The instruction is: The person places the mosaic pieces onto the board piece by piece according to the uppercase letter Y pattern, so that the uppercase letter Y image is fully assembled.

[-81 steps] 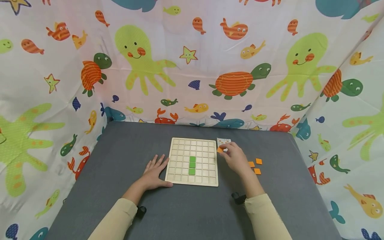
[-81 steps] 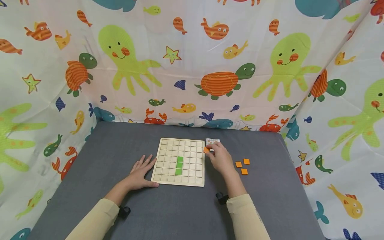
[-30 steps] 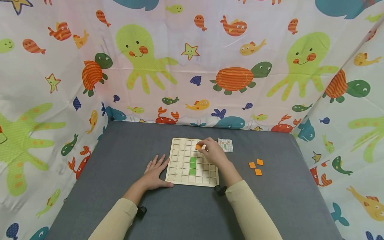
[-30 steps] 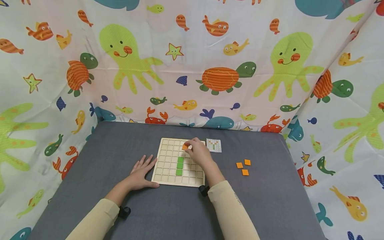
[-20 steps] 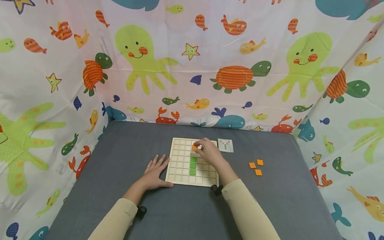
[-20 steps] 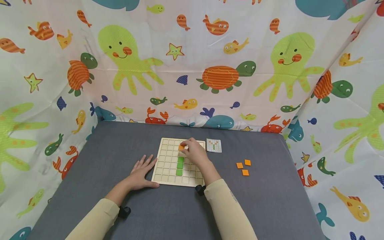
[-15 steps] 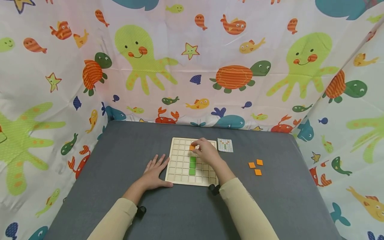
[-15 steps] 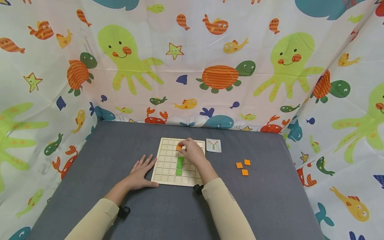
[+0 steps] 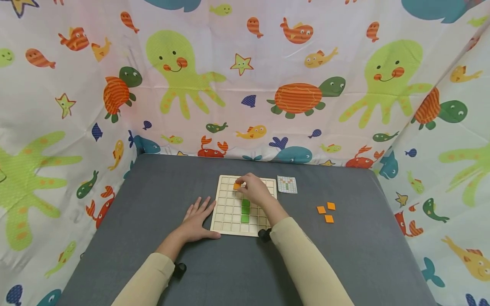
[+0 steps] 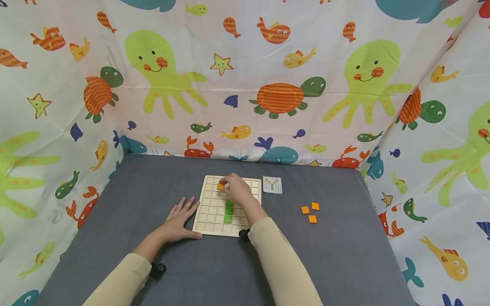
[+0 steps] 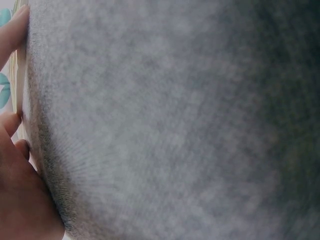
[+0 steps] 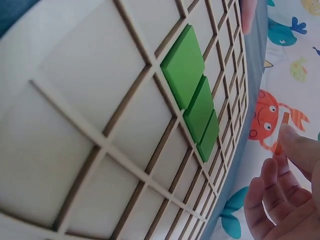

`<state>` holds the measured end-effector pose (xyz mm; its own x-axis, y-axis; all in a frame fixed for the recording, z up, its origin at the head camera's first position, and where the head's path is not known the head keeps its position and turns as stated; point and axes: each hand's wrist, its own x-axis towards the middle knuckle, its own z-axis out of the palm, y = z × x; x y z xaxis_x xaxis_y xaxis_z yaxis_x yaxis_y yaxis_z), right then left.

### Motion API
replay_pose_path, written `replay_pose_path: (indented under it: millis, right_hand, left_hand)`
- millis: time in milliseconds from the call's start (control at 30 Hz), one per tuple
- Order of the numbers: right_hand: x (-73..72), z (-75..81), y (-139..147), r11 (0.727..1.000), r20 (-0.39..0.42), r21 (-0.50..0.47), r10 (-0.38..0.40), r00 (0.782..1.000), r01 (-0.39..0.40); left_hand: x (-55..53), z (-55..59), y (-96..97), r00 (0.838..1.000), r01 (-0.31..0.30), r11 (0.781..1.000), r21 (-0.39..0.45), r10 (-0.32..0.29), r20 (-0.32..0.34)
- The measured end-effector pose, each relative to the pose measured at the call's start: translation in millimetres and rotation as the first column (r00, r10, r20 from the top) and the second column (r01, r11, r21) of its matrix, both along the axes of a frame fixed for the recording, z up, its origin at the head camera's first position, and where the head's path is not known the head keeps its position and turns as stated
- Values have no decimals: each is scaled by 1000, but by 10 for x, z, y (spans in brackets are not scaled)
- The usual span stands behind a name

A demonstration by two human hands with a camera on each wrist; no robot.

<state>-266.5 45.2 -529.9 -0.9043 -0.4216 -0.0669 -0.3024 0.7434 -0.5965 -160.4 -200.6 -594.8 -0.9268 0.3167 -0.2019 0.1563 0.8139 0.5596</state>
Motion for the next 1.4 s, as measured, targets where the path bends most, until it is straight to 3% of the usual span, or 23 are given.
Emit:
replay_pose_path:
  millis: [200, 567, 933, 1400]
  right_hand:
    - [-87, 3, -153, 999, 3, 35, 29, 1000, -29]
    - [-190, -33, -266, 993, 49, 116, 20, 999, -25]
    - [-241, -134, -293, 983, 66, 183, -1, 998, -11]
    - [-265, -263, -309, 991, 60, 129, -47, 997, 39]
  left_hand:
    - [15, -66, -34, 1000, -15, 1000, -6, 14, -20]
    - [-2, 60, 16, 1000, -6, 999, -41, 7, 17]
    - [-11, -30, 3, 1000, 0, 1000, -30, -1, -10]
    - [-12, 15, 20, 1000, -3, 999, -42, 4, 22]
